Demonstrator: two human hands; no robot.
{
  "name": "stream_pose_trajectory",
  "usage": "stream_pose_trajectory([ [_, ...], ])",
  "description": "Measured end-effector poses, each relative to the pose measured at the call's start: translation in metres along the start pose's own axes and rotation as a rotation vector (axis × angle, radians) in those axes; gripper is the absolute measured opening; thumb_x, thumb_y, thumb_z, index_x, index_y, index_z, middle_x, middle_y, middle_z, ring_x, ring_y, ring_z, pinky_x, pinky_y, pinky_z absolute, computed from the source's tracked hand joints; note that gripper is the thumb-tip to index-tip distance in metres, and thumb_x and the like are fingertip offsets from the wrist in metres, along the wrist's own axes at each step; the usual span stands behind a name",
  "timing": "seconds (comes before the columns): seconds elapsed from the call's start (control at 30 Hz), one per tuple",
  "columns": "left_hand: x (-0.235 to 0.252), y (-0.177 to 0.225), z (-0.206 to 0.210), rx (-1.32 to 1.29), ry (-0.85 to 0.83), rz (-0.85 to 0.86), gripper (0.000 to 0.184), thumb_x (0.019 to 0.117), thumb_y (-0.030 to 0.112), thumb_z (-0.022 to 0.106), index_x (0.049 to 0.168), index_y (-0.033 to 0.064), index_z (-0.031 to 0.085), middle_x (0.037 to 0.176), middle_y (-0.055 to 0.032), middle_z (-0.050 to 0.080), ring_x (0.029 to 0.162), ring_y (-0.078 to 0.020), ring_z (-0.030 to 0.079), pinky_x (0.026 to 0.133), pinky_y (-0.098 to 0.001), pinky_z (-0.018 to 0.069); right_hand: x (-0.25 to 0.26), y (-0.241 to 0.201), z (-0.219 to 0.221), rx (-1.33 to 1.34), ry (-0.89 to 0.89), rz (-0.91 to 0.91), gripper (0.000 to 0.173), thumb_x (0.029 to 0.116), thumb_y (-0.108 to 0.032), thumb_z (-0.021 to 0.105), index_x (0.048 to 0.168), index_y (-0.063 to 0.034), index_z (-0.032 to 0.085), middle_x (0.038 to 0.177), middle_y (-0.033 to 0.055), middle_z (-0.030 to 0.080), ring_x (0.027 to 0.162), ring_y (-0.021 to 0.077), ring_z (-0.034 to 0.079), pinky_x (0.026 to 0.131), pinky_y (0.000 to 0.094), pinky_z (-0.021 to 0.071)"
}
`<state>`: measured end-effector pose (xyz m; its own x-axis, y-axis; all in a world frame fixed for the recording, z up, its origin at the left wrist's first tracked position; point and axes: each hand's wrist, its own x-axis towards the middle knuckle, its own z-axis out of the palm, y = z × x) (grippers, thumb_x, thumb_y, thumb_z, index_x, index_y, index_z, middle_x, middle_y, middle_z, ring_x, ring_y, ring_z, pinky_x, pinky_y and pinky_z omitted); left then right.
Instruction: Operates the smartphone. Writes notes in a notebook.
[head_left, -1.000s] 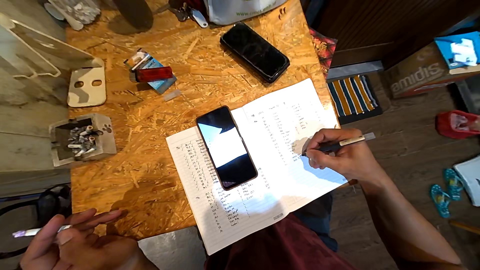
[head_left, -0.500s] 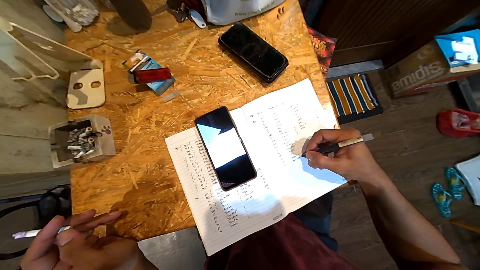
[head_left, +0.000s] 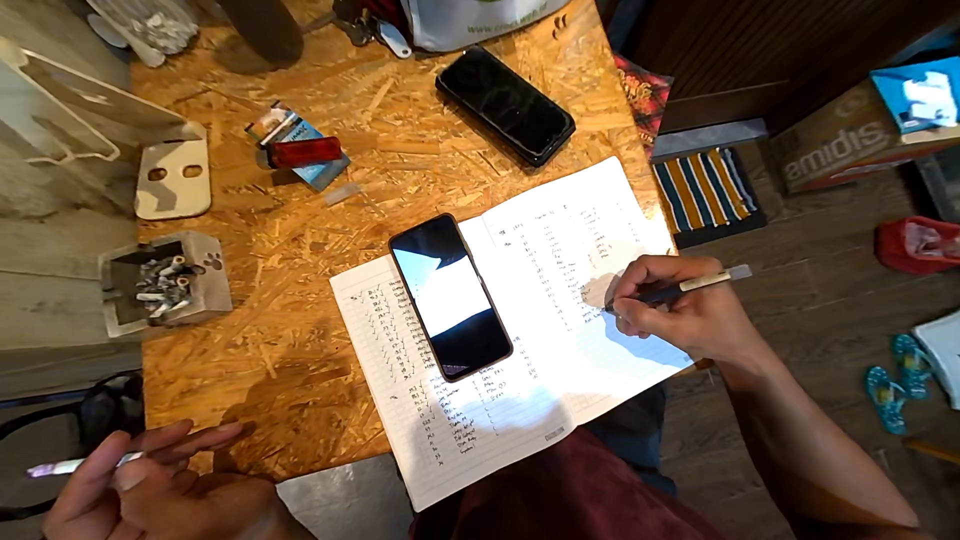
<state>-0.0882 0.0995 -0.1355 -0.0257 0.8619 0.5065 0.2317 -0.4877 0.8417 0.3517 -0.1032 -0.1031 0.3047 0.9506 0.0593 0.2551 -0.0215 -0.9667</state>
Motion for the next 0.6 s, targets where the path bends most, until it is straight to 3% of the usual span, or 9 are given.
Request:
stream_pose_trajectory([
  [0.4,0.000,0.000,-0.001,0.012,-0.014,0.006,0.024,0.1090,0.009,0.035,0.124,-0.0024,0.050,0.100,-0.0012,0.066,0.077,-0.0146,0.070,0.071,-0.0327,0.0632,-0.001,0.003,0.002,-0.010,0.022,-0.016,0.003,0.0867,-0.008,0.069,0.085,-0.0087,0.067,0.073,-0.0001,0.068,0.058,0.0069,0.063,0.049,0.0214,0.0526],
  [0.6,0.000,-0.010,-0.005,0.011,-0.019,0.024,0.025,0.1094,0.010,0.036,0.126,-0.0035,0.048,0.102,-0.0020,0.064,0.079,-0.0145,0.070,0.070,-0.0324,0.0632,0.011,0.003,-0.015,0.036,0.064,-0.001,0.004,0.0888,-0.007,0.071,0.089,-0.0059,0.067,0.069,0.0033,0.068,0.054,0.0122,0.065,0.049,0.0265,0.0579],
])
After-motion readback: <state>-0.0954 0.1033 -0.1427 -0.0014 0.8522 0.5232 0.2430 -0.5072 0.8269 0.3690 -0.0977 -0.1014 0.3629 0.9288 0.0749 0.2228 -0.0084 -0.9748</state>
